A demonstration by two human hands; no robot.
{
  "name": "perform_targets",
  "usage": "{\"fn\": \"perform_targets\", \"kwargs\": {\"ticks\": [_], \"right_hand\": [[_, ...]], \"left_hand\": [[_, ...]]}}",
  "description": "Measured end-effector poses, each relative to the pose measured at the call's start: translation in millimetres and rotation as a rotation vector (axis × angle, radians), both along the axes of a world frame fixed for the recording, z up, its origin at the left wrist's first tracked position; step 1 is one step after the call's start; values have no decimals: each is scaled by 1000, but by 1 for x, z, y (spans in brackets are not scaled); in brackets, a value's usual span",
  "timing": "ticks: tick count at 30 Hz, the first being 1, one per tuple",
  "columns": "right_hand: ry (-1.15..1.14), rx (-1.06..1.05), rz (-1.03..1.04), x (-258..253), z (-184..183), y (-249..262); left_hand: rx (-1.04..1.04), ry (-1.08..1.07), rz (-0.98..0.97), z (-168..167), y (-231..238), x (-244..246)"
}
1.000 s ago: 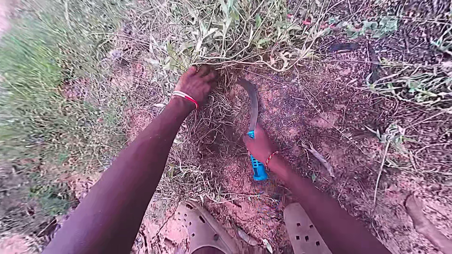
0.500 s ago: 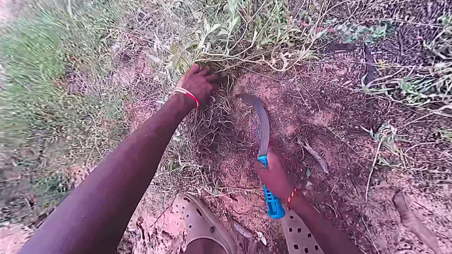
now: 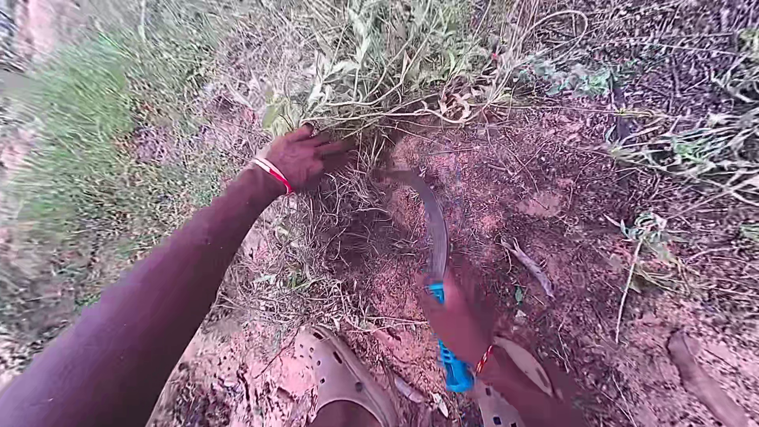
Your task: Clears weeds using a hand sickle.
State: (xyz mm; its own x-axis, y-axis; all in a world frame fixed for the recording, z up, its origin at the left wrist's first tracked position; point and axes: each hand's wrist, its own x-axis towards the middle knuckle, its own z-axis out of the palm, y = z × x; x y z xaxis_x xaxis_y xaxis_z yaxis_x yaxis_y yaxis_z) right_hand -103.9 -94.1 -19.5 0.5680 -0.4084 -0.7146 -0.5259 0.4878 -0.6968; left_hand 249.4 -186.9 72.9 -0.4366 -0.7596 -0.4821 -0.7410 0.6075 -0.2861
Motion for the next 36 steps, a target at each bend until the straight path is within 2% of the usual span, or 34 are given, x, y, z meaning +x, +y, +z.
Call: {"fn": "perform_targets", "kwargs": {"ticks": [3, 6, 9, 11, 13, 15, 17, 19, 21, 24, 27, 29, 32, 34, 36], "right_hand": [[-34, 4, -35, -5, 1, -15], [-31, -35, -71, 22, -6, -50], [-44, -14, -95, 54, -27, -75], [-70, 14, -65, 61, -29, -73], [-97, 44, -77, 58, -30, -69], [-125, 83, -110, 53, -33, -74], [-110, 63, -91, 46, -35, -88], [-60, -22, -19, 40, -35, -101], [-6, -90, 45, 33, -28, -104], [36, -45, 101, 21, -18, -72], [-6, 17, -13, 5, -20, -23], [-61, 74, -127, 5, -21, -8], [-79, 11, -208, 42, -30, -30], [-48, -46, -156, 72, -36, -53], [-18, -35, -38, 81, -30, -54]], "left_hand": [[-24, 25, 9, -2, 1, 2], [-9, 77, 95, -3, -5, -7], [-59, 92, 145, -7, -9, -42], [-112, 212, 146, -12, 2, -80], [-141, 353, 129, -31, 22, -120], [-106, 399, 149, -59, 38, -136], [5, 278, 342, -83, 50, -118], [7, 120, 469, -91, 53, -78], [-14, 62, 469, -82, 47, -48], [81, -13, 462, -63, 36, -31], [132, -38, 399, -53, 29, -20], [96, 21, 324, -56, 27, -13], [88, -3, 331, -55, 27, -13], [92, -43, 350, -50, 23, -15], [63, -59, 346, -45, 25, -10]]}}
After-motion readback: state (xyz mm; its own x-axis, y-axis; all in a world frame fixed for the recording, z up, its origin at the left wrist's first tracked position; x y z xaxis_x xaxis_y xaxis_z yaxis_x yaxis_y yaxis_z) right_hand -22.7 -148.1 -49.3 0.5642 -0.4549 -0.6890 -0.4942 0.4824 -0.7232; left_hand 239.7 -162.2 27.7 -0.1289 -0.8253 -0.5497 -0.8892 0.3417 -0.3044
